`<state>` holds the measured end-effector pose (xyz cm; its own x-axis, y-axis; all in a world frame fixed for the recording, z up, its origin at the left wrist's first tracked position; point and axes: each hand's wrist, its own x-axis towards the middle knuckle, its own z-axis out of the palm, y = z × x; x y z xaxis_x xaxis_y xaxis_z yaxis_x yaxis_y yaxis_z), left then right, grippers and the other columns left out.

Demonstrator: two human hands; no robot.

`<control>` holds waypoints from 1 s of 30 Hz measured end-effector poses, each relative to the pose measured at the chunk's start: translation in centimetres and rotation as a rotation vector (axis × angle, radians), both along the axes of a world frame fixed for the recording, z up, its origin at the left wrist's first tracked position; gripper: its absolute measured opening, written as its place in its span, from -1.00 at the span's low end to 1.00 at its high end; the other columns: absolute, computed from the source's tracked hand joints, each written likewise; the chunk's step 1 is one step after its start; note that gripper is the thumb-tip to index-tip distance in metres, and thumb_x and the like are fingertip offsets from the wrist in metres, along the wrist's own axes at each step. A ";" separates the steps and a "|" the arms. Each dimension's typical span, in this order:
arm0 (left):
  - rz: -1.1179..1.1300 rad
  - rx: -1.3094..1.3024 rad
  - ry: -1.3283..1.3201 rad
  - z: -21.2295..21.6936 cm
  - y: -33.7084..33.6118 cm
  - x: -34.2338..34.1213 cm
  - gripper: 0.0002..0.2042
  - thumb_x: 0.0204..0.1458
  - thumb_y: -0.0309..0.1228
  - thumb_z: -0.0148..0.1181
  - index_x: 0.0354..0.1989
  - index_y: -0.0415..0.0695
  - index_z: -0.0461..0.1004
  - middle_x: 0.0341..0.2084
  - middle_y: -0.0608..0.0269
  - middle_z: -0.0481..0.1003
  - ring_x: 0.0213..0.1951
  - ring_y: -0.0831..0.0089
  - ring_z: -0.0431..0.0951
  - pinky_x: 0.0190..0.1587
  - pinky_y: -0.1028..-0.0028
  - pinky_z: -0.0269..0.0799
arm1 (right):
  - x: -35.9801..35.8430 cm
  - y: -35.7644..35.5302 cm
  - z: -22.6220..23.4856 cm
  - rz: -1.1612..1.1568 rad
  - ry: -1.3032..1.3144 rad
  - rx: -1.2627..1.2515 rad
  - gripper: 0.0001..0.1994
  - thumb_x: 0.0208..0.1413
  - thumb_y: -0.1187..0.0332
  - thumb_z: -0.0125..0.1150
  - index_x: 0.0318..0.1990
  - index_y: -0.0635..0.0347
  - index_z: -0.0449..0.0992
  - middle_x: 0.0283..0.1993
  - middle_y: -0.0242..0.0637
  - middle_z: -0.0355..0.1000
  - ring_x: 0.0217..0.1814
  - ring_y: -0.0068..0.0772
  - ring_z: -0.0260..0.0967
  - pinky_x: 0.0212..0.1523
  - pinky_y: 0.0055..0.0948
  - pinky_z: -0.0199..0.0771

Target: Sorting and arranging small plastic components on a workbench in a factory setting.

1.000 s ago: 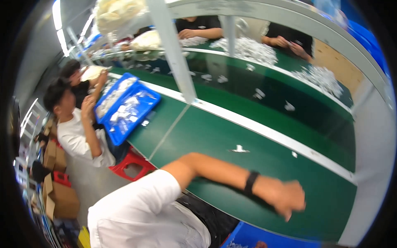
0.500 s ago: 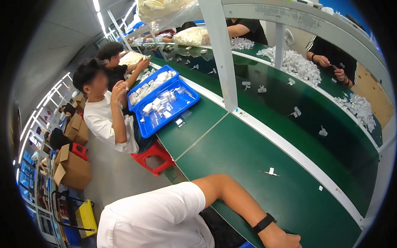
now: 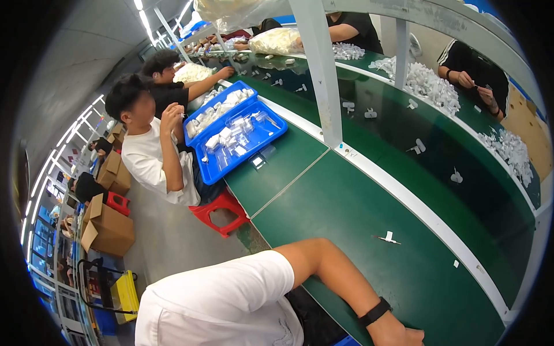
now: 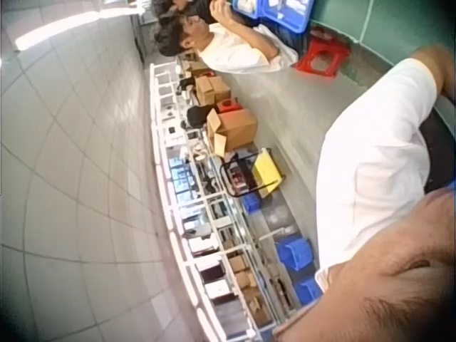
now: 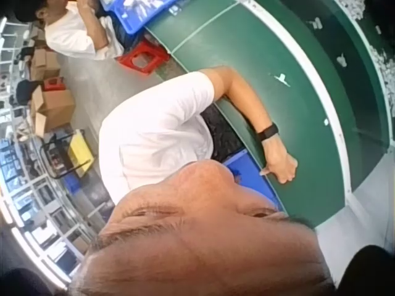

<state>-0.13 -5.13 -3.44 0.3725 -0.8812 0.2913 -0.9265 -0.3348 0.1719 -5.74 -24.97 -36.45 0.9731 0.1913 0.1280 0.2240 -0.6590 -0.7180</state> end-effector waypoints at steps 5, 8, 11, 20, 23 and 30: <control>-0.076 -0.069 0.000 0.3 -0.6 -0.3 -0.43 -0.42 0.04 0.52 -0.31 -0.18 0.61 -0.29 0.04 0.57 -0.15 0.14 0.61 -0.23 0.23 0.54 | 0.3 0.5 -2.1 -0.077 -0.066 0.008 -0.65 0.28 0.12 0.12 -0.17 0.29 0.60 -0.37 -0.12 0.54 -0.40 -0.08 0.43 -0.37 -0.22 0.46; -0.035 -0.051 -0.047 -1.3 -1.2 -1.0 -0.41 -0.47 0.30 0.32 -0.48 0.00 0.60 -0.41 0.30 0.53 -0.19 0.24 0.54 -0.38 0.14 0.41 | -4.4 -3.9 -2.4 -0.237 -0.068 -0.066 -0.63 0.29 0.10 0.10 -0.17 0.29 0.60 -0.37 -0.11 0.54 -0.40 -0.05 0.43 -0.36 -0.19 0.46; -0.068 0.120 0.217 -0.1 0.7 0.1 -0.46 -0.34 0.04 0.43 -0.32 -0.19 0.57 -0.30 0.05 0.50 -0.13 0.10 0.49 -0.35 0.14 0.48 | -16.0 -17.6 -3.7 -0.586 0.060 -0.392 -0.57 0.31 0.04 0.06 -0.33 0.28 0.56 -0.43 -0.08 0.50 -0.45 -0.16 0.37 -0.43 -0.13 0.35; 0.033 0.116 0.248 2.4 0.7 0.1 -0.18 -0.33 -0.15 0.45 0.21 -0.22 0.35 0.28 0.08 0.29 0.33 0.20 0.25 0.31 0.15 0.28 | -16.2 -21.7 0.4 -0.919 0.616 -0.433 -0.80 -0.02 0.17 0.28 -0.44 0.07 0.69 -0.55 -0.27 0.57 -0.48 -0.33 0.55 -0.39 -0.31 0.49; 0.033 0.133 0.244 2.2 0.3 -0.6 -0.21 -0.30 -0.19 0.45 0.19 -0.27 0.37 0.27 0.02 0.30 0.34 0.19 0.25 0.30 0.14 0.28 | -16.3 -19.0 0.7 -0.854 0.814 -0.554 -0.88 -0.10 0.24 0.32 -0.43 -0.02 0.70 -0.51 -0.33 0.59 -0.40 -0.31 0.58 -0.33 -0.32 0.52; 0.067 0.146 0.229 1.5 0.8 -0.6 -0.18 -0.31 -0.13 0.42 0.22 -0.20 0.34 0.28 0.10 0.29 0.34 0.22 0.24 0.31 0.15 0.27 | -15.6 -14.5 2.9 -0.581 0.581 -0.417 -0.83 -0.08 0.29 0.37 -0.29 0.02 0.66 -0.30 -0.26 0.61 -0.21 -0.08 0.58 -0.16 -0.20 0.54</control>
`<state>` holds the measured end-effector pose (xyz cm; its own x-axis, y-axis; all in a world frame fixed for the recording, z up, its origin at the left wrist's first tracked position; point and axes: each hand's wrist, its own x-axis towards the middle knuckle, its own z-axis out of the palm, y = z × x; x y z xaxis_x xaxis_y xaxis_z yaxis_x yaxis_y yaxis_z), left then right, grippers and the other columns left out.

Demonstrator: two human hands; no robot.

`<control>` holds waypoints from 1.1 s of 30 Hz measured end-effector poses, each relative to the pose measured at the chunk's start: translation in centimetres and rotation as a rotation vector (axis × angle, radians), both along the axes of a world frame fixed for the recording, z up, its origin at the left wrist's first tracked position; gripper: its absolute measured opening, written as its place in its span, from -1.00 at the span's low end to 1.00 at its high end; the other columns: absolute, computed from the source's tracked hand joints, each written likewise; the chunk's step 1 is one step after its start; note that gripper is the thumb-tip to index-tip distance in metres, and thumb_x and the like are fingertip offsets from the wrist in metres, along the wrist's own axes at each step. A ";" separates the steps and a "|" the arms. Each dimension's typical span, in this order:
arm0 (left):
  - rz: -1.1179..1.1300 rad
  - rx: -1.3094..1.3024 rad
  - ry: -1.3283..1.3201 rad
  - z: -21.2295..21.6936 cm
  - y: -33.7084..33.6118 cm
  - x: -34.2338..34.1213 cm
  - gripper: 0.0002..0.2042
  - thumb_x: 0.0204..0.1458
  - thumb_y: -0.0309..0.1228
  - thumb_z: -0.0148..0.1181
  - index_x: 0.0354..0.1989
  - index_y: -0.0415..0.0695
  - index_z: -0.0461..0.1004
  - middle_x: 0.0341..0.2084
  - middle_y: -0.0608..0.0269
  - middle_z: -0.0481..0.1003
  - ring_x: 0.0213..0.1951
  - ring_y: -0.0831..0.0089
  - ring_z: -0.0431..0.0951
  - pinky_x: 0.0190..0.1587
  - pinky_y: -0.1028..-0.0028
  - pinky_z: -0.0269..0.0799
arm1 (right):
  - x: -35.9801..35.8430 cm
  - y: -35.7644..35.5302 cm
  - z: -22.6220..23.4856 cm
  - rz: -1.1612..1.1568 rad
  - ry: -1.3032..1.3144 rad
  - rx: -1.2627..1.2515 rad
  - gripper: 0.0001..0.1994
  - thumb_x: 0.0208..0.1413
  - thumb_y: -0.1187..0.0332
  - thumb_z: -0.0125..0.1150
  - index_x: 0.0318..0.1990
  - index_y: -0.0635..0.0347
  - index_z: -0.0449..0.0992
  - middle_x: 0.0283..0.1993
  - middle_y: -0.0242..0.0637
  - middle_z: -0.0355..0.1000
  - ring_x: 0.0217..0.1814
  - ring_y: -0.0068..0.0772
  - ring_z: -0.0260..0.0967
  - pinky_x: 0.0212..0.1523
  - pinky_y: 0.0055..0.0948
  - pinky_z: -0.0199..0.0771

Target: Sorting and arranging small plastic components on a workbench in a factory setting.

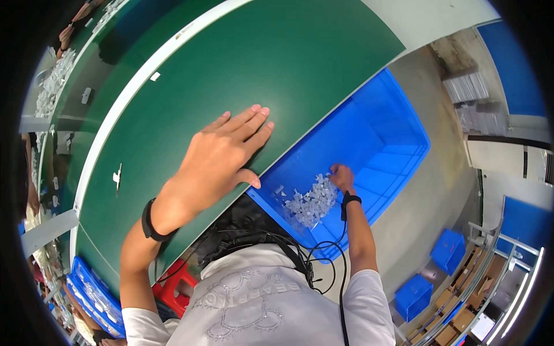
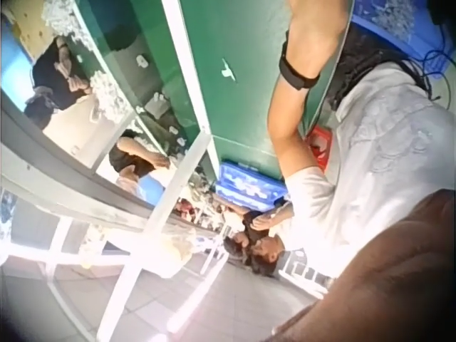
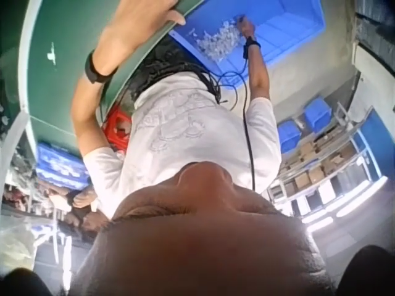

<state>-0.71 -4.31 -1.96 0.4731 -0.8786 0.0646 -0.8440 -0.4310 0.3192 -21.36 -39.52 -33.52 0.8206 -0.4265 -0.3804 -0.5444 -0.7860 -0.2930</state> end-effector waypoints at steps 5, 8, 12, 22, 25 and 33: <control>0.024 0.052 -0.045 1.2 0.2 0.1 -0.19 -0.23 -0.11 0.38 0.25 -0.23 0.30 0.32 0.06 0.25 0.38 0.25 0.19 0.33 0.17 0.23 | 2.2 0.7 -0.6 0.184 0.273 -0.211 -0.78 -0.07 0.31 0.29 -0.21 -0.04 0.66 -0.18 -0.15 0.59 -0.08 -0.03 0.54 -0.11 -0.10 0.55; -0.023 0.073 0.001 0.5 -0.1 0.2 -0.17 -0.19 -0.11 0.38 0.28 -0.27 0.26 0.36 0.01 0.16 0.42 0.22 0.10 0.37 0.12 0.14 | 1.5 0.7 0.0 0.191 0.137 -0.259 -0.81 -0.01 0.32 0.22 -0.22 -0.06 0.66 -0.22 -0.13 0.59 -0.13 0.00 0.54 -0.14 -0.08 0.55; -0.052 0.109 0.056 0.4 -0.2 -0.4 -0.16 -0.15 -0.09 0.38 0.28 -0.34 0.23 0.39 -0.12 0.09 0.45 0.15 0.01 0.38 0.01 0.03 | 3.0 1.7 8.0 0.193 -0.282 -0.193 -0.84 -0.03 0.28 0.34 -0.28 0.08 0.64 -0.28 -0.10 0.58 -0.22 0.04 0.53 -0.23 -0.13 0.52; -0.067 -0.787 0.987 -0.5 -3.7 -4.1 -0.70 -0.09 -0.29 0.39 -0.38 -0.34 0.58 -0.44 0.03 0.63 -0.37 0.32 0.65 -0.34 0.39 0.57 | 6.3 14.5 34.7 0.210 -1.122 0.096 -0.87 0.10 0.47 0.34 -0.24 0.37 0.61 -0.36 -0.16 0.53 -0.37 -0.33 0.47 -0.43 -0.41 0.47; 0.025 -0.887 1.183 0.4 -3.8 -4.5 -0.81 -0.10 -0.45 0.36 -0.40 -0.34 0.57 -0.55 0.08 0.59 -0.41 0.35 0.63 -0.33 0.40 0.52 | 7.6 15.7 34.5 0.321 -1.252 0.042 -0.84 0.01 0.51 0.42 -0.28 0.40 0.60 -0.32 -0.12 0.54 -0.37 -0.24 0.48 -0.42 -0.38 0.49; 0.197 -0.806 1.369 2.1 0.2 -1.8 -0.89 -0.03 -0.48 0.25 -0.39 -0.28 0.60 -0.56 0.20 0.60 -0.52 0.54 0.57 -0.48 0.53 0.47 | 8.5 15.6 34.6 0.422 -1.138 0.037 -0.82 0.02 0.54 0.39 -0.21 0.40 0.59 -0.23 -0.13 0.53 -0.43 -0.35 0.43 -0.48 -0.47 0.46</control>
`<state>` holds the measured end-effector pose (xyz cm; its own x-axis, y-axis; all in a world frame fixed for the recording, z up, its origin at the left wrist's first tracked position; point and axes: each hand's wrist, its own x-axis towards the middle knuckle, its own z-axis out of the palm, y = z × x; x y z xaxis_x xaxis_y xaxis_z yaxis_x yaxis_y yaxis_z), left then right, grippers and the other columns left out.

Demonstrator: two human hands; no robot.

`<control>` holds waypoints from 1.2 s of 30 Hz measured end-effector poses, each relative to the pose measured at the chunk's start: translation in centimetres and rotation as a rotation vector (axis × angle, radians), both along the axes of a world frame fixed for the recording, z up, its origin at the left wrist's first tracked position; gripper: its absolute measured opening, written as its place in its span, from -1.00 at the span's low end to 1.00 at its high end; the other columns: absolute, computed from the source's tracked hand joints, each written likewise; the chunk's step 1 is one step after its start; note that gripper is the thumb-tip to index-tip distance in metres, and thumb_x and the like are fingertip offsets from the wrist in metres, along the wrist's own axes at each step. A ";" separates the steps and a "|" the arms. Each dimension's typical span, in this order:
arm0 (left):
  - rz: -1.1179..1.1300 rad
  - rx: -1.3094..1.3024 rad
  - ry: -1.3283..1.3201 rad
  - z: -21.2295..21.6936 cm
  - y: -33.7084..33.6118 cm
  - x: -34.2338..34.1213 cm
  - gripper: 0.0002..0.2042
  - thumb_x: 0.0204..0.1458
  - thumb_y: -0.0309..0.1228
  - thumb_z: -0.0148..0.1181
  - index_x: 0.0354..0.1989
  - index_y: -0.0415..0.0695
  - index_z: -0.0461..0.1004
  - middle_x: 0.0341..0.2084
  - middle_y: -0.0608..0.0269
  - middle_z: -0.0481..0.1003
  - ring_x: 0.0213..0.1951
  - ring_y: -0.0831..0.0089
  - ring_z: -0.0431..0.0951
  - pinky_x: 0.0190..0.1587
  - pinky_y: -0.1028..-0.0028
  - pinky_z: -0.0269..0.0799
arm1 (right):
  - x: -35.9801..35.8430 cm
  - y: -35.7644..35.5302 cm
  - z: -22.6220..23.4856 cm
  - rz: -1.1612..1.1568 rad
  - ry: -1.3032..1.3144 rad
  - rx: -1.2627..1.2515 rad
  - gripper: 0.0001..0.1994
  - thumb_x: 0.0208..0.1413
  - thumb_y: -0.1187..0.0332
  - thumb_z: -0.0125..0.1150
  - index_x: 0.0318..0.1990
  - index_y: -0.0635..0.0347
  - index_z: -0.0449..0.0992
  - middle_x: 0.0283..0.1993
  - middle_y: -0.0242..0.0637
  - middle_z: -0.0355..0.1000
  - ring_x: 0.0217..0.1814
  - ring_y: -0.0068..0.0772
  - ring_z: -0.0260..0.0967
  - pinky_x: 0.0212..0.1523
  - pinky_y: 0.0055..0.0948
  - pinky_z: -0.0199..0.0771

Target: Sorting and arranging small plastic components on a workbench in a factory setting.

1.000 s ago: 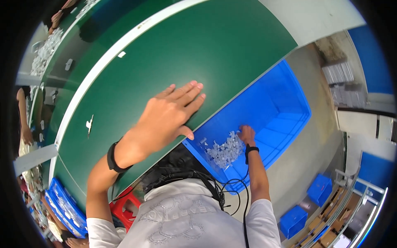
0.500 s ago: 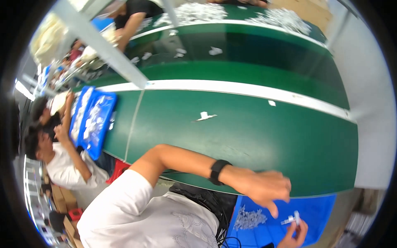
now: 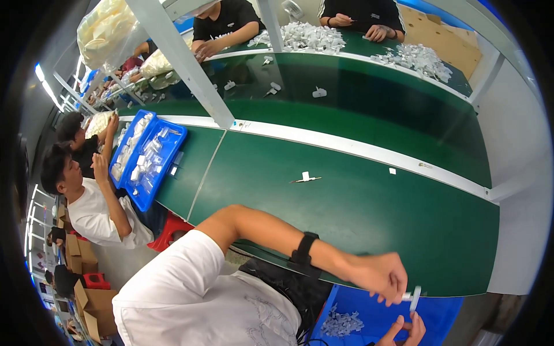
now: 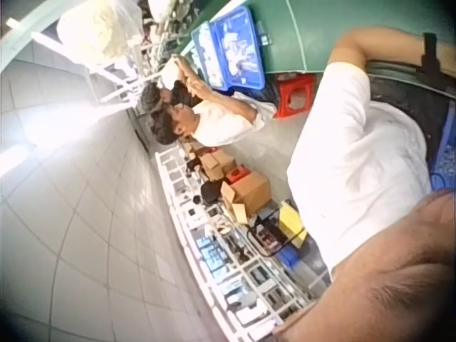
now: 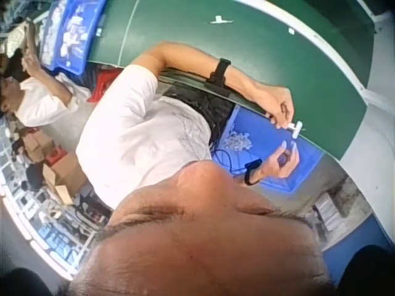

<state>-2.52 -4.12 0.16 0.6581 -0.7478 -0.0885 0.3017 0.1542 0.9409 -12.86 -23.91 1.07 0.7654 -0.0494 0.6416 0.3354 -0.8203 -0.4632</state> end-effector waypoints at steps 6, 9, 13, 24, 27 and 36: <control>0.570 0.208 -0.095 0.7 8.0 12.0 -0.91 -0.02 -0.51 0.25 -0.38 -0.26 0.62 -0.51 0.15 0.62 -0.57 0.52 0.56 -0.57 0.55 0.46 | -3.1 -4.7 -2.8 -0.148 0.146 0.227 -0.86 0.17 0.53 0.25 -0.14 0.37 0.59 -0.24 -0.19 0.55 -0.44 -0.52 0.41 -0.48 -0.57 0.46; 0.941 0.461 -0.091 -0.3 12.7 19.8 -0.91 -0.02 -0.50 0.26 -0.41 -0.27 0.62 -0.51 0.17 0.62 -0.58 0.53 0.57 -0.56 0.52 0.51 | -4.0 -6.2 -4.4 -0.181 0.355 0.420 -0.86 0.19 0.51 0.24 -0.14 0.36 0.59 -0.27 -0.21 0.56 -0.44 -0.53 0.41 -0.46 -0.59 0.46; 1.030 0.958 -0.337 -2.0 15.0 22.7 -0.73 -0.03 -0.28 0.31 -0.31 -0.27 0.60 -0.38 0.05 0.63 -0.40 0.23 0.65 -0.32 0.29 0.60 | -4.5 -6.7 -5.8 -0.176 0.405 0.459 -0.86 0.19 0.47 0.25 -0.14 0.33 0.60 -0.29 -0.25 0.57 -0.44 -0.56 0.41 -0.43 -0.58 0.44; -0.144 0.679 -1.299 0.4 3.9 4.7 -0.44 0.02 -0.30 0.30 0.24 -0.14 0.37 0.29 0.01 0.28 0.36 0.11 0.21 0.37 0.12 0.11 | -2.0 -15.0 -25.9 -0.317 0.998 -0.113 -0.75 0.01 0.10 0.35 -0.24 0.00 0.68 -0.22 -0.23 0.61 -0.12 -0.14 0.57 -0.14 -0.23 0.54; -0.286 0.664 -1.246 -0.8 1.8 2.2 -0.35 -0.04 -0.23 0.31 0.30 -0.06 0.31 0.35 0.14 0.21 0.40 0.17 0.12 0.40 0.04 0.05 | -4.6 -14.8 -31.5 -0.272 1.393 -0.148 -0.82 -0.08 0.17 0.38 -0.30 -0.09 0.70 -0.23 -0.21 0.61 -0.13 -0.12 0.57 -0.14 -0.21 0.56; -0.239 0.749 -1.337 -1.6 3.1 1.7 -0.31 -0.10 -0.17 0.32 0.29 -0.02 0.32 0.36 0.16 0.19 0.41 0.22 0.10 0.40 0.05 0.04 | -7.8 -15.0 -39.4 -0.323 1.189 -0.199 -0.76 -0.12 0.16 0.34 -0.37 0.10 0.61 -0.34 -0.06 0.54 -0.22 0.12 0.49 -0.24 0.01 0.48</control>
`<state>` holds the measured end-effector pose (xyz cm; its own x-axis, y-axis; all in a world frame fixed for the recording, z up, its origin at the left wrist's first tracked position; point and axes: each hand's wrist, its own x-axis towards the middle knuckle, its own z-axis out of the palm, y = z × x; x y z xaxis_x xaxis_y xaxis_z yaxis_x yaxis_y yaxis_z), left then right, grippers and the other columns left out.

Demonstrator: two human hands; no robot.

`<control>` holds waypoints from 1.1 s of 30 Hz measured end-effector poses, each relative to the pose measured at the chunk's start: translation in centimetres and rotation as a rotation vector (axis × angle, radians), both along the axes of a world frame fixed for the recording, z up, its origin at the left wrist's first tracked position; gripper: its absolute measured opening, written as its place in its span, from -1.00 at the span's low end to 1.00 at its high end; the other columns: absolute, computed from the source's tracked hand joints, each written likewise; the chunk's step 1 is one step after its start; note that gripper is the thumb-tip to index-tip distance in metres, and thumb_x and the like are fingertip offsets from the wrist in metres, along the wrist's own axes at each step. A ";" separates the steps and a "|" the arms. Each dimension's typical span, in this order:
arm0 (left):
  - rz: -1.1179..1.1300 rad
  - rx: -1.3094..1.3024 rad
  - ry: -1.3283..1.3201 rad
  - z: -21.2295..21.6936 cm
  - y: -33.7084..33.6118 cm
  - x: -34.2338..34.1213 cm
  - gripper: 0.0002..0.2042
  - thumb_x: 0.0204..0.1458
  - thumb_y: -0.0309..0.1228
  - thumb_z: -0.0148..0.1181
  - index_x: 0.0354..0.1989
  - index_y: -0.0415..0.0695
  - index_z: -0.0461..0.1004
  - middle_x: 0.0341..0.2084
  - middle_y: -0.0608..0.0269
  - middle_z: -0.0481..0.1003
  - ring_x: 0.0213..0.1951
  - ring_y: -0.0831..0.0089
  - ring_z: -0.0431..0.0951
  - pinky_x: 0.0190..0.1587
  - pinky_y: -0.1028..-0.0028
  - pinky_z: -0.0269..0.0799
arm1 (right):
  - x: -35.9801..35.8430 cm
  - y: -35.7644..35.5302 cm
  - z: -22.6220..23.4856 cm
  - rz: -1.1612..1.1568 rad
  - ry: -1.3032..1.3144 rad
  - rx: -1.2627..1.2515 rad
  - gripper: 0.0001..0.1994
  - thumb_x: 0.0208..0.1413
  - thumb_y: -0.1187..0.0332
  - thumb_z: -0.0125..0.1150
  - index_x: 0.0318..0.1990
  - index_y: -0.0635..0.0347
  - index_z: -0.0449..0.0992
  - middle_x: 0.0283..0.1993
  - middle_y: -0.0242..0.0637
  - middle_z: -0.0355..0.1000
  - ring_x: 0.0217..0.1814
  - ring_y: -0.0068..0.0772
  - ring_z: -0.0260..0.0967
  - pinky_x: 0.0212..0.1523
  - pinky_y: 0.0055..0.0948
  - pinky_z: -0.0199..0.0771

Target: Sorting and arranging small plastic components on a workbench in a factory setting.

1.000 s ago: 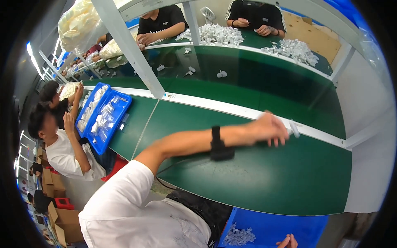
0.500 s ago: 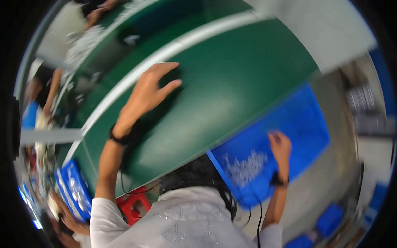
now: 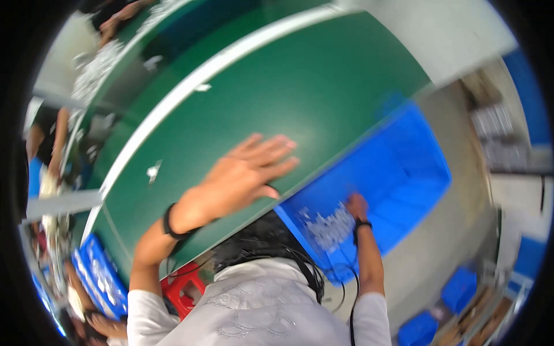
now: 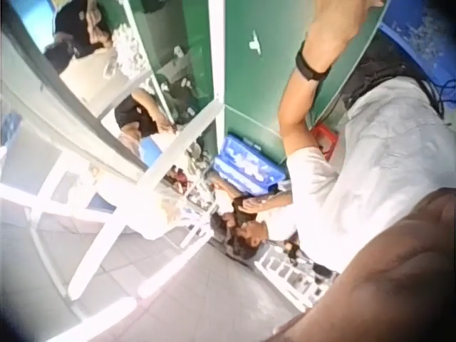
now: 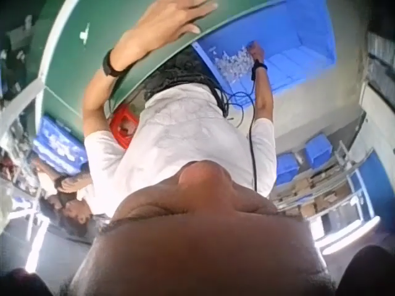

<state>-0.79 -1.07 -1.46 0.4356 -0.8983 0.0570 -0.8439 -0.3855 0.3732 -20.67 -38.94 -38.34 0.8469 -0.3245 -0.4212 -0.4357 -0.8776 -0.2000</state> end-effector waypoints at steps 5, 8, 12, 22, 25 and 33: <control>-0.022 -0.087 0.001 -1.1 -0.4 -0.5 -0.36 -0.10 -0.14 0.34 0.21 -0.07 0.38 0.33 0.08 0.22 0.40 0.18 0.12 0.38 0.04 0.00 | -2.1 0.6 -3.1 -0.002 -0.186 0.134 -0.74 -0.17 0.25 0.45 -0.40 0.20 0.55 -0.42 -0.10 0.51 -0.37 0.03 0.43 -0.36 -0.06 0.39; -0.123 -0.151 -0.012 -2.0 -3.1 -0.6 -0.36 -0.11 -0.14 0.36 0.19 -0.09 0.40 0.31 0.01 0.24 0.39 0.09 0.11 0.39 -0.06 -0.03 | -3.9 -4.7 -3.0 0.072 -0.319 0.182 -0.69 -0.26 0.26 0.51 -0.36 0.20 0.57 -0.44 -0.08 0.51 -0.37 0.01 0.47 -0.30 -0.10 0.46; 0.043 -0.093 -0.068 -3.6 -1.3 -1.5 -0.47 -0.12 -0.13 0.36 -0.01 -0.22 0.51 0.20 -0.04 0.35 0.35 0.11 0.20 0.35 -0.02 0.06 | 4.9 -1.0 6.3 0.258 -0.271 0.155 -0.78 -0.08 0.37 0.40 -0.29 0.26 0.57 -0.33 -0.12 0.53 -0.51 -0.21 0.38 -0.40 -0.25 0.41; 0.083 -0.590 0.852 -1.5 -6.3 -4.2 -0.83 -0.06 -0.46 0.27 -0.48 -0.37 0.56 -0.57 0.06 0.60 -0.52 0.35 0.63 -0.47 0.33 0.56 | 5.5 12.2 37.5 0.117 -1.139 0.384 -0.80 0.11 0.42 0.38 -0.16 0.27 0.54 -0.26 -0.18 0.55 -0.35 -0.41 0.49 -0.38 -0.53 0.47; 0.113 -0.623 0.857 -1.4 -6.3 -4.7 -0.69 -0.09 -0.20 0.43 -0.37 -0.24 0.61 -0.50 0.07 0.62 -0.39 0.33 0.66 -0.38 0.33 0.54 | 6.1 13.3 38.1 0.233 -1.200 0.306 -0.81 0.10 0.44 0.38 -0.17 0.29 0.53 -0.24 -0.16 0.54 -0.35 -0.41 0.48 -0.40 -0.54 0.48; 0.204 -0.748 0.802 -1.0 -5.2 -4.1 -0.78 0.06 -0.33 0.31 -0.32 -0.28 0.61 -0.50 0.15 0.63 -0.45 0.47 0.64 -0.46 0.47 0.54 | 7.9 15.7 38.8 0.529 -1.385 0.088 -0.82 0.08 0.50 0.37 -0.21 0.32 0.51 -0.18 -0.12 0.51 -0.34 -0.43 0.48 -0.45 -0.57 0.50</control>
